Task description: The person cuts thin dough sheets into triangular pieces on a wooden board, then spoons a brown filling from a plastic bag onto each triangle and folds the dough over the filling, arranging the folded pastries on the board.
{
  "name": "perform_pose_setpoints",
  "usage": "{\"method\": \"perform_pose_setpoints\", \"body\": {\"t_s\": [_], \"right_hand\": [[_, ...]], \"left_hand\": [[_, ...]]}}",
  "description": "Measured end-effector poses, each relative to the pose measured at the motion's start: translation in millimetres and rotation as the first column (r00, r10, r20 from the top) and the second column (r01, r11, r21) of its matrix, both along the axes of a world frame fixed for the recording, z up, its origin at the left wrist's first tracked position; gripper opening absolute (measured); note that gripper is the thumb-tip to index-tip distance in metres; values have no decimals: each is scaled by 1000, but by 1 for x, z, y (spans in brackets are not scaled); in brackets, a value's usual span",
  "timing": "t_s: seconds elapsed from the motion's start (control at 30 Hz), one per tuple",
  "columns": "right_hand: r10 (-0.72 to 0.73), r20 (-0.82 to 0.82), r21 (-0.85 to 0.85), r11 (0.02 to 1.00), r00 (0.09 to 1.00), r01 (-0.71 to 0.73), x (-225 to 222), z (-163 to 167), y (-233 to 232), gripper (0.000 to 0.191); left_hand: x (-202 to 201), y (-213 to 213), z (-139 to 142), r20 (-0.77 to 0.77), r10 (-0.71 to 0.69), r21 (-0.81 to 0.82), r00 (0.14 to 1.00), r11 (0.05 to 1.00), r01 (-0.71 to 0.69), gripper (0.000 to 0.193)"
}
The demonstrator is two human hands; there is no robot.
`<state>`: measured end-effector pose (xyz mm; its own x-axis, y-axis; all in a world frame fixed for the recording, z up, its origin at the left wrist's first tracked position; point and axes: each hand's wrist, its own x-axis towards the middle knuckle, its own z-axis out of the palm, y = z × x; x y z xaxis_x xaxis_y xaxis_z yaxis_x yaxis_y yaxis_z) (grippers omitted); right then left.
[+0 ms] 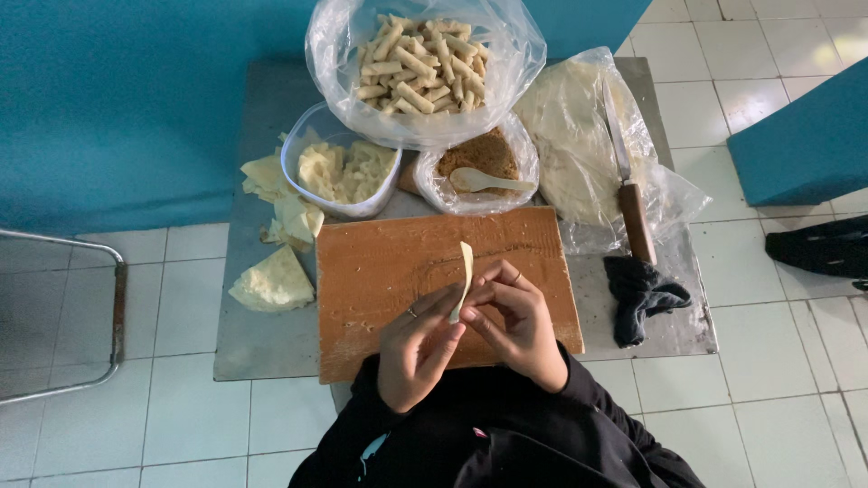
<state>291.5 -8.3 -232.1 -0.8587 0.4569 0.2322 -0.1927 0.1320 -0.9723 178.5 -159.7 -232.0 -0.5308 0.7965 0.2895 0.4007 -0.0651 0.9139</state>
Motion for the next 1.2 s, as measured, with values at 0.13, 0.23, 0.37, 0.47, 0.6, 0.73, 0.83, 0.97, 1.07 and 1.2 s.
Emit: {"method": "perform_pose_setpoints", "body": {"t_s": [0.13, 0.23, 0.37, 0.47, 0.6, 0.73, 0.83, 0.97, 1.07, 1.2], "right_hand": [[-43, 1, 198, 979, 999, 42, -3, 7, -2, 9], [-77, -1, 258, 963, 997, 75, -4, 13, -4, 14], [-196, -25, 450, 873, 980, 186, -8, 18, -7, 30], [-238, -75, 572, 785, 968, 237, -6, 20, -10, 33], [-179, -99, 583, 786, 979, 203, 0, 13, -11, 27], [-178, -108, 533, 820, 978, 208, -2, -4, -9, 23], [-173, -124, 459, 863, 977, 211, -6, -14, -5, 21], [-135, -117, 231, 960, 984, 160, -9, -14, 0, 16], [-96, -65, 160, 981, 993, 105, -9, -5, -3, 17], [-125, -56, 339, 931, 991, 136, -10, 15, -14, 18]], "left_hand": [[2, -3, -12, 184, 66, -62, 981, 997, -55, 37], [-1, -1, -20, 414, -2, 93, 910, 995, -40, 32], [-1, -4, -23, 551, -22, 191, 834, 976, -101, 34], [1, -8, -24, 533, -37, 193, 845, 978, -78, 31], [3, -6, -35, 469, 58, 124, 881, 984, -131, 26], [-1, 4, -44, 476, 7, 204, 879, 972, -118, 23], [-3, 13, -38, 494, -21, 248, 869, 961, -118, 20], [-6, 21, -18, 503, -71, 283, 862, 955, -86, 21], [-2, 21, -3, 281, 14, 239, 960, 967, -84, 20], [7, 19, 18, 281, 74, 219, 957, 966, -139, 26]]}}
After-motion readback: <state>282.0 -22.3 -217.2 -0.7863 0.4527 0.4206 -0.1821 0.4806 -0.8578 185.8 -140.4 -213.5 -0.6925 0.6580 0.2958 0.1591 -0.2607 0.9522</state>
